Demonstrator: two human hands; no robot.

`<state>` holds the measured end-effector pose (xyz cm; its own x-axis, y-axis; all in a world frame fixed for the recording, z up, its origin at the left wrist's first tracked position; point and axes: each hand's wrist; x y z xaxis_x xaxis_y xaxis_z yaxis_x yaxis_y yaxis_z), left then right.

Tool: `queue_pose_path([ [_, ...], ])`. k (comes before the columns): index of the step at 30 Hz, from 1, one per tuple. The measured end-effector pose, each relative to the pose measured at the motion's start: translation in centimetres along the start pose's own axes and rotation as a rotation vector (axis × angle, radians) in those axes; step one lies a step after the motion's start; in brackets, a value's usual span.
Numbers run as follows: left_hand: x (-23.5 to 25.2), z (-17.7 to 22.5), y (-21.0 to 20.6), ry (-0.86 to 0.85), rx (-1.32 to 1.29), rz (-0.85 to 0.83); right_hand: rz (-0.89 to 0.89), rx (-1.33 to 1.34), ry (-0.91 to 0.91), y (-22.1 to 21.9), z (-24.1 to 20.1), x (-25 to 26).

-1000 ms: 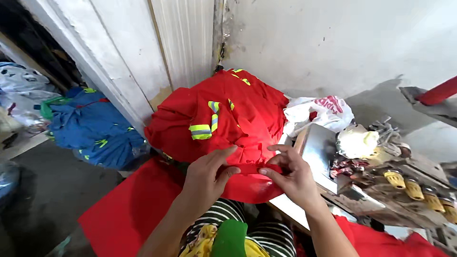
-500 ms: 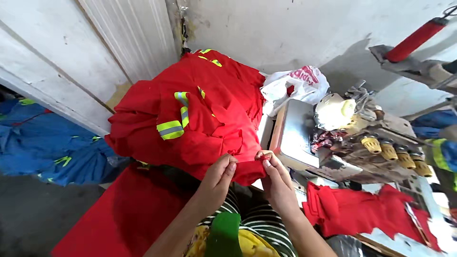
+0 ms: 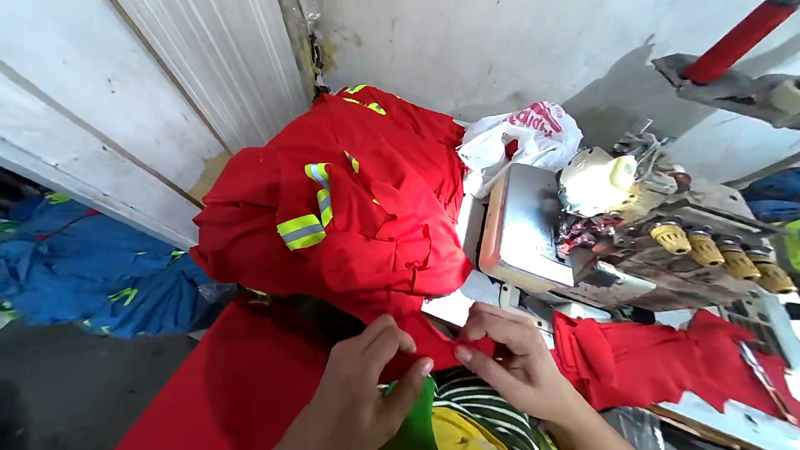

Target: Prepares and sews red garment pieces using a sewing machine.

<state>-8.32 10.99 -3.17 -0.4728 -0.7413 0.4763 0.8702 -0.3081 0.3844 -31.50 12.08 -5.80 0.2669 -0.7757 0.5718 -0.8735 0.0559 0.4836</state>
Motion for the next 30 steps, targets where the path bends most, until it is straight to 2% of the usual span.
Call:
queue_pose_path([
  [3, -0.5, -2.3, -0.3, 0.08, 0.047, 0.091, -0.078, 0.007, -0.052, -0.8, 2.4, 1.3],
  [5, 0.9, -4.5, -0.2, 0.109, 0.154, 0.144, -0.111, -0.048, -0.101, -1.8, 5.1, 3.6],
  [7, 3.4, -6.6, 0.6, 0.146, 0.217, 0.106, -0.146, -0.157, -0.167, -2.8, 7.8, 6.3],
  [9, 5.8, -8.9, 1.6, 0.207, 0.208, 0.002, -0.218, -0.258, -0.222, -3.7, 10.0, 8.6],
  [11, 7.7, -10.8, 2.6, 0.342, 0.211, -0.178, -0.33, -0.321, -0.241, -4.1, 11.8, 10.1],
  [14, 10.1, -10.4, 3.2, 0.632, 0.307, -0.438, -0.504, -0.348, -0.266, -4.0, 12.5, 10.7],
  [16, 10.7, -9.9, 3.3, 0.702, 0.333, -0.512, -0.589, -0.352, -0.296, -3.8, 12.3, 10.7],
  [18, 10.7, -9.8, 3.4, 0.681, 0.314, -0.524, -0.626, -0.335, -0.316, -3.6, 12.1, 10.9],
  [20, 10.3, -10.2, 3.6, 0.587, 0.258, -0.485, -0.606, -0.301, -0.306, -3.2, 12.0, 11.0],
  [25, 8.3, -11.6, 3.9, 0.256, 0.111, -0.32, -0.388, -0.255, -0.183, -2.2, 10.9, 9.8],
  [30, 7.7, -10.6, 4.2, 0.109, 0.072, -0.292, -0.254, -0.316, -0.053, -1.4, 8.4, 8.6],
])
Point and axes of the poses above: each hand's wrist, its own x-axis towards the middle knuckle, its own y-axis out of the back of the hand, z = x × y, and after that the axes turned 15 degrees about -x, right-handed
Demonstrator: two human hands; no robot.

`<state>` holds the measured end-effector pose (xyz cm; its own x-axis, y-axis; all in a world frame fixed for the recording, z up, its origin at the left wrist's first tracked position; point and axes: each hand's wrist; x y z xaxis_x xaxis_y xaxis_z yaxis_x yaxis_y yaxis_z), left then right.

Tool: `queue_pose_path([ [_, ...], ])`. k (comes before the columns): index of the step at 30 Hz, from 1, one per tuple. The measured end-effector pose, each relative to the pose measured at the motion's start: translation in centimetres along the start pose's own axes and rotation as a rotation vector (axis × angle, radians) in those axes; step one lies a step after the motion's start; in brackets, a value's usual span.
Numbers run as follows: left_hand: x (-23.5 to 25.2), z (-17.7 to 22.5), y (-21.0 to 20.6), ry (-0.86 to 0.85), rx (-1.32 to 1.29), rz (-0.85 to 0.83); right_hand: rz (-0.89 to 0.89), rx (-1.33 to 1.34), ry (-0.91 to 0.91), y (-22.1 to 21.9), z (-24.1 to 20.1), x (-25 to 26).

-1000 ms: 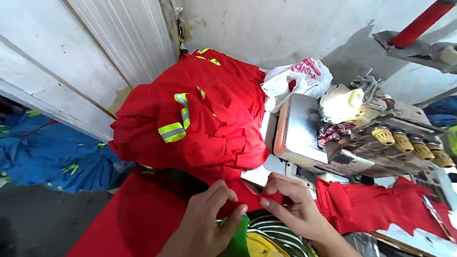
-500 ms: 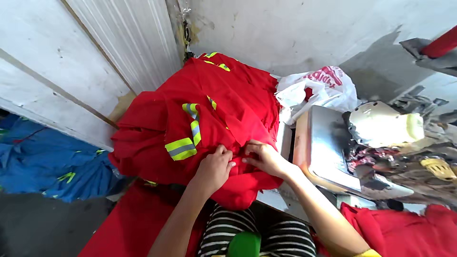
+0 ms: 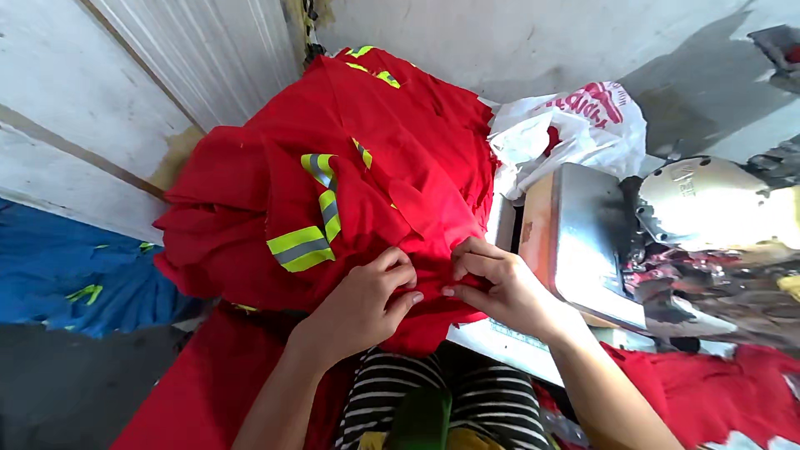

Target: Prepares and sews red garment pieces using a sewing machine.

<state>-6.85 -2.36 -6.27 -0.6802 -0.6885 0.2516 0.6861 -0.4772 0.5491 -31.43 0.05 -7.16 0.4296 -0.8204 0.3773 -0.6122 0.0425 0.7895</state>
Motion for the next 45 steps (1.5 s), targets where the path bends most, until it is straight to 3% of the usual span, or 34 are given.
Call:
queue_pose_path([
  [6, -1.3, 1.7, -0.7, -0.11, 0.132, 0.145, 0.159, -0.066, 0.068, 0.2, -1.0, -1.3],
  [14, -2.8, 4.2, -2.7, -0.122, 0.394, 0.429, 0.347, -0.142, 0.126, -0.5, -1.8, -1.4],
  [21, -3.3, 5.0, -3.5, -0.184, 0.403, 0.64, 0.465, -0.189, 0.137, -0.5, -2.6, -1.1],
  [27, -3.9, 6.6, -4.0, -0.063, 0.515, 0.774, 0.533, -0.311, 0.074, 0.1, -4.0, -1.5],
  [32, -1.4, 7.8, -4.1, -0.165, 0.549, 0.704, 0.762, -0.358, -0.06, 0.4, -3.3, -4.1],
  [35, 5.4, 8.3, -5.8, -0.414, 0.579, 0.603, 1.0, -0.208, -0.241, 0.5, -2.4, -7.2],
  [38, 13.5, 7.9, -10.0, -0.628, 0.469, 0.352, 1.286, 0.042, -0.56, -0.1, -1.5, -9.9],
  [42, 16.8, 7.3, -15.1, -0.342, 0.321, 0.007, 1.352, 0.417, -0.93, -1.2, -2.2, -12.9],
  [45, 16.9, 7.1, -16.0, -0.195, 0.32, 0.013, 1.342, 0.409, -0.967, -1.4, -1.7, -13.7],
])
Point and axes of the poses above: each hand's wrist, its own x-axis towards the middle knuckle, its own y-axis out of the back of the hand, z = x × y, and after that the axes turned 15 degrees about -x, right-handed
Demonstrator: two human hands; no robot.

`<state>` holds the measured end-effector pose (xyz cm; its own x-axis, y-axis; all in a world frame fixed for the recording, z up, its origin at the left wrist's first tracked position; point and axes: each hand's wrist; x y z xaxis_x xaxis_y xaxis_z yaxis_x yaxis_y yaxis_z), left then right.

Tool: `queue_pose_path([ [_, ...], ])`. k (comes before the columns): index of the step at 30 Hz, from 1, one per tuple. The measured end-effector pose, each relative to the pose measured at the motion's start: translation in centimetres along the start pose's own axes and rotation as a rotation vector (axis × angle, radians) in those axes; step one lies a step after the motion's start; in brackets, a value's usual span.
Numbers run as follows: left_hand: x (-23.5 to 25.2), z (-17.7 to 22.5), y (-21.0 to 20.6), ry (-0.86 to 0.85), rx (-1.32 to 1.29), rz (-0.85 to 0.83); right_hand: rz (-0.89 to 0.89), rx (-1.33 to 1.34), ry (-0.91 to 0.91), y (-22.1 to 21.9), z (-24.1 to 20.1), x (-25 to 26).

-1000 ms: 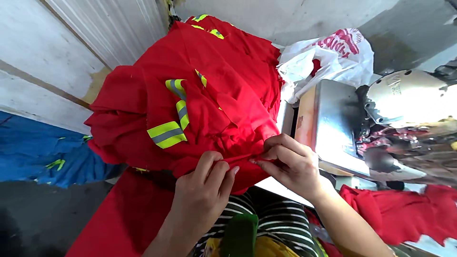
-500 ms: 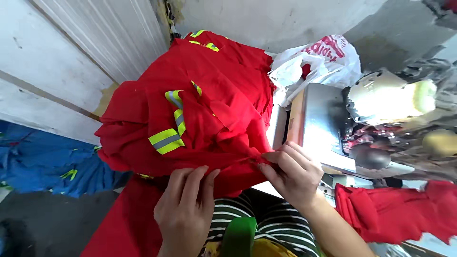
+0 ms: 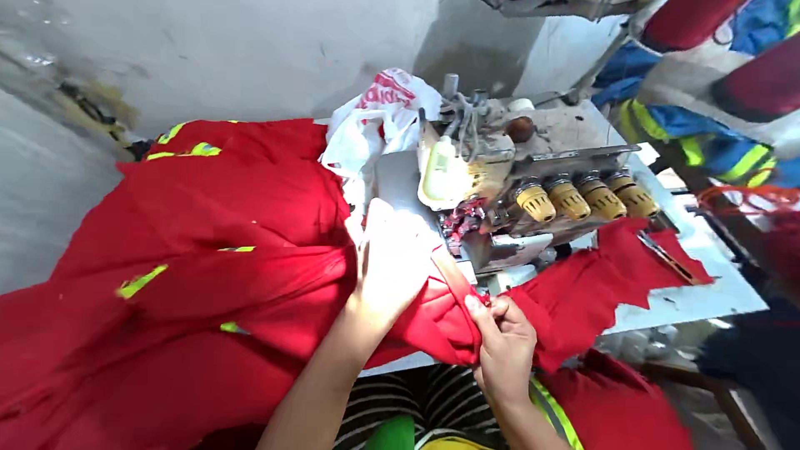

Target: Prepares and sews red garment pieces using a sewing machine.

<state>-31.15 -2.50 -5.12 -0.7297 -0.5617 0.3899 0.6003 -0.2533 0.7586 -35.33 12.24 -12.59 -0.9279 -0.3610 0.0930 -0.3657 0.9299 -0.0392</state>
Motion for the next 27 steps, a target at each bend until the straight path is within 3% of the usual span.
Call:
queue_pose_path([
  [4, 1.8, -0.2, -0.5, 0.052, 0.006, 0.008, 0.029, -0.03, 0.094, -1.0, 0.1, 2.4],
  [13, 2.8, 0.0, -0.5, 0.113, -0.122, 0.055, -0.063, -0.003, 0.066, -0.4, -0.1, 1.8],
  [16, 2.5, 0.5, -0.4, 0.154, -0.021, 0.07, -0.085, 0.019, 0.008, -0.1, -0.2, 1.5],
  [18, 1.2, 0.8, -0.6, 0.046, 0.104, 0.138, -0.135, 0.057, -0.092, 0.4, -0.6, 1.2],
  [21, -4.6, 3.0, -1.4, -0.123, -0.109, 0.255, -0.289, 0.18, -0.296, 1.5, -1.3, 1.2],
  [22, -6.6, 3.8, -1.7, -0.124, -0.209, 0.21, -0.336, 0.227, -0.363, 1.7, -1.5, 1.3],
  [24, -9.2, 4.5, -2.5, -0.022, -0.34, 0.081, -0.398, 0.297, -0.456, 2.0, -1.9, 1.5],
  [27, -9.8, 4.5, -2.8, 0.184, -0.465, 0.046, -0.418, 0.327, -0.48, 2.2, -1.9, 1.7],
])
Point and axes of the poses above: each hand's wrist, its own x-axis towards the middle knuckle, its own y-axis out of the back of the hand, z = x × y, and after that the axes turned 15 degrees about -x, right-handed
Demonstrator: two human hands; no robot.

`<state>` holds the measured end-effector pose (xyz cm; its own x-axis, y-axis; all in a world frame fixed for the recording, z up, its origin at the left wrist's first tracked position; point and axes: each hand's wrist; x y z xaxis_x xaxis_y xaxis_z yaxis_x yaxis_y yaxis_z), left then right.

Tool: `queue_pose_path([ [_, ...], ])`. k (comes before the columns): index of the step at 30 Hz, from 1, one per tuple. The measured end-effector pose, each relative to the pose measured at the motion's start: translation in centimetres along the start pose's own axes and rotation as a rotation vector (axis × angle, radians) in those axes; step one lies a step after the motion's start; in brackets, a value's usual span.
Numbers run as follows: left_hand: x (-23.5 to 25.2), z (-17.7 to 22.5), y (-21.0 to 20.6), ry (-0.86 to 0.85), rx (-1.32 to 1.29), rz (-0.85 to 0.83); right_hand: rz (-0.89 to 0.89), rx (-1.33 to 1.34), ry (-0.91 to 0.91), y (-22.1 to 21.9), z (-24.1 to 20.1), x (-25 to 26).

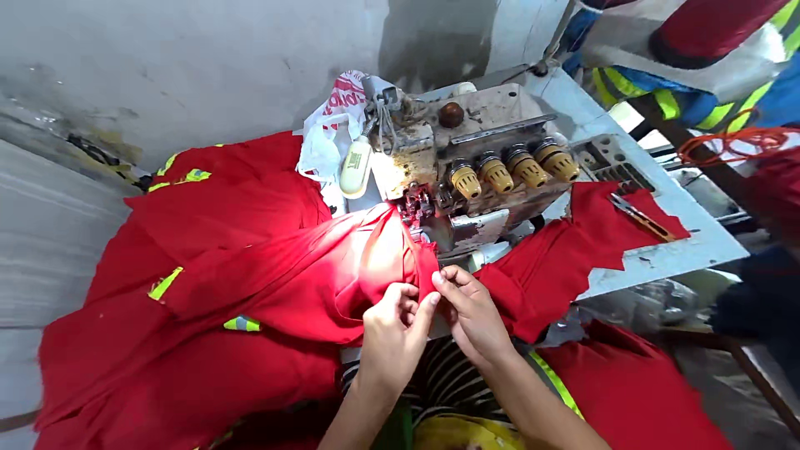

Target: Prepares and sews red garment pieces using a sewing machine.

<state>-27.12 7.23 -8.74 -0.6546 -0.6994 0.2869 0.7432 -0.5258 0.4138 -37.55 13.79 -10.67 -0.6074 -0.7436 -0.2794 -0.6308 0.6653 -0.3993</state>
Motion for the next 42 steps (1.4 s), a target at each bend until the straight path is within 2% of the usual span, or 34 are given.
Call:
queue_pose_path([
  [3, 0.5, 0.6, 0.4, 0.044, -0.046, -0.009, 0.02, 0.012, -0.007, -0.1, -0.1, 0.1],
  [8, 0.8, 0.5, 1.0, -0.087, -0.126, 0.0, 0.006, -0.043, 0.019, 0.4, 0.5, 0.1],
  [14, 0.7, 0.9, 1.7, 0.184, -0.508, -0.021, -0.018, -0.362, 0.23, 2.2, 1.3, 0.2],
  [18, 0.9, 1.2, 1.5, 0.248, -0.597, -0.03, -0.139, -0.291, 0.107, 2.9, 0.0, 0.0],
  [21, 0.8, 1.1, 0.6, 0.21, -0.532, -0.006, -0.2, -0.244, 0.071, 3.3, -0.3, 0.0],
  [26, 0.4, 0.5, -0.6, 0.162, -0.46, 0.02, -0.179, -0.338, 0.234, 3.1, 0.1, 0.6],
  [28, 0.3, 0.3, -0.4, 0.032, -0.295, -0.019, -0.119, -0.421, 0.296, 2.6, 0.3, 0.7],
  [30, 0.3, 0.5, 0.3, -0.186, -0.005, -0.055, -0.074, -0.473, 0.336, 2.2, 0.5, 0.6],
  [33, 1.9, 1.2, 2.6, -0.465, 0.377, -0.22, 0.016, -0.542, 0.402, 1.7, 0.6, 0.9],
  [36, 4.9, 1.1, 5.3, -0.502, 0.656, -0.337, 0.122, -0.642, 0.482, 1.0, 0.1, 2.4],
  [40, 8.9, 1.8, 11.4, -0.424, 0.692, -0.424, 0.119, -0.715, 0.463, 0.6, -0.6, 4.4],
  [42, 10.1, 2.6, 14.3, -0.454, 0.527, -0.445, 0.102, -0.722, 0.44, 0.5, -0.9, 4.9],
])
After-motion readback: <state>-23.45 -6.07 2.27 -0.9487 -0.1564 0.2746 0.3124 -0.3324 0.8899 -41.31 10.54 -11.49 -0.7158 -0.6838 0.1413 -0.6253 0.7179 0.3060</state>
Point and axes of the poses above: each hand's wrist, its own x-axis towards the middle knuckle, its own y-axis out of the back of the hand, z = x × y, and after that the axes turned 15 degrees about -x, right-handed
